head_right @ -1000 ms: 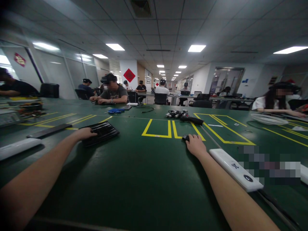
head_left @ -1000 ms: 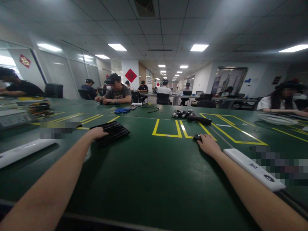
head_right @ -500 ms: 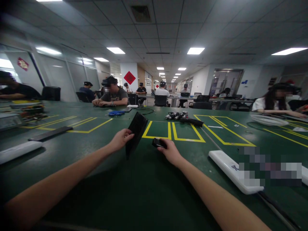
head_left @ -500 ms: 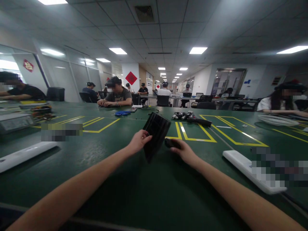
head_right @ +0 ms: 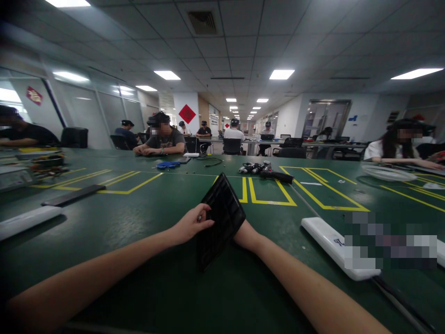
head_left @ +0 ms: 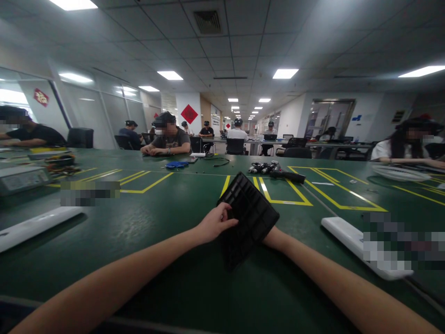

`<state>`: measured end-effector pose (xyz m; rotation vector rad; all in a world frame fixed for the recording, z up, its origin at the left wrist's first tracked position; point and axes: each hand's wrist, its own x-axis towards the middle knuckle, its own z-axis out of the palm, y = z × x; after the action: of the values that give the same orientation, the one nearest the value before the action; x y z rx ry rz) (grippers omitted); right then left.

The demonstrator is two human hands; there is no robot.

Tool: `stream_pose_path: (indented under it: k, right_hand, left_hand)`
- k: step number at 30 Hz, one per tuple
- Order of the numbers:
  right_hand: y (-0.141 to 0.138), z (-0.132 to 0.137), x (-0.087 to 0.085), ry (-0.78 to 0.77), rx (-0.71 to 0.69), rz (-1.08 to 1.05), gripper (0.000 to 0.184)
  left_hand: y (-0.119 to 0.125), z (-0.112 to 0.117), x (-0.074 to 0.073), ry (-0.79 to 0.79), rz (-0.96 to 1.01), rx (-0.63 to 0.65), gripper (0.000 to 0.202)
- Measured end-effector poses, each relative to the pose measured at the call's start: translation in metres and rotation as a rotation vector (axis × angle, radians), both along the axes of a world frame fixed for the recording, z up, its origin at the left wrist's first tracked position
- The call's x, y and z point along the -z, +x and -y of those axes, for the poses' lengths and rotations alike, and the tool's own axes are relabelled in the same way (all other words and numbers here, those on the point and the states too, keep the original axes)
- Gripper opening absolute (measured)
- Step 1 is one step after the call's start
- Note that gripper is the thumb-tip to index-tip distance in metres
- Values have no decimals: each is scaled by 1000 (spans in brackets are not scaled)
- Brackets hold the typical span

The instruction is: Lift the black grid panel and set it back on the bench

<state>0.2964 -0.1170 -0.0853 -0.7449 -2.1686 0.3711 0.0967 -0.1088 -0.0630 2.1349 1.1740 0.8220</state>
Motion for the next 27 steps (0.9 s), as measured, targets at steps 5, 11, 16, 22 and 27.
stream_pose_path:
  k: [5, 11, 16, 22, 27]
  right_hand:
    - [-8, 11, -13, 22, -60, 52, 45]
    - [-7, 16, -13, -4, -17, 64, 46]
    - [-3, 12, -7, 7, 5, 80, 46]
    - [-6, 12, -9, 9, -28, 65, 45]
    - [-8, 15, -12, 22, -56, 90, 44]
  left_hand:
    - [-3, 0, -11, -143, 60, 31, 41]
    - [-17, -12, -16, -486, 463, -346, 13]
    - [-25, -19, -11, -513, 526, -387, 9]
    - [-22, -10, -13, -497, 420, -146, 25]
    - [-22, -2, -17, -471, 402, 65, 25]
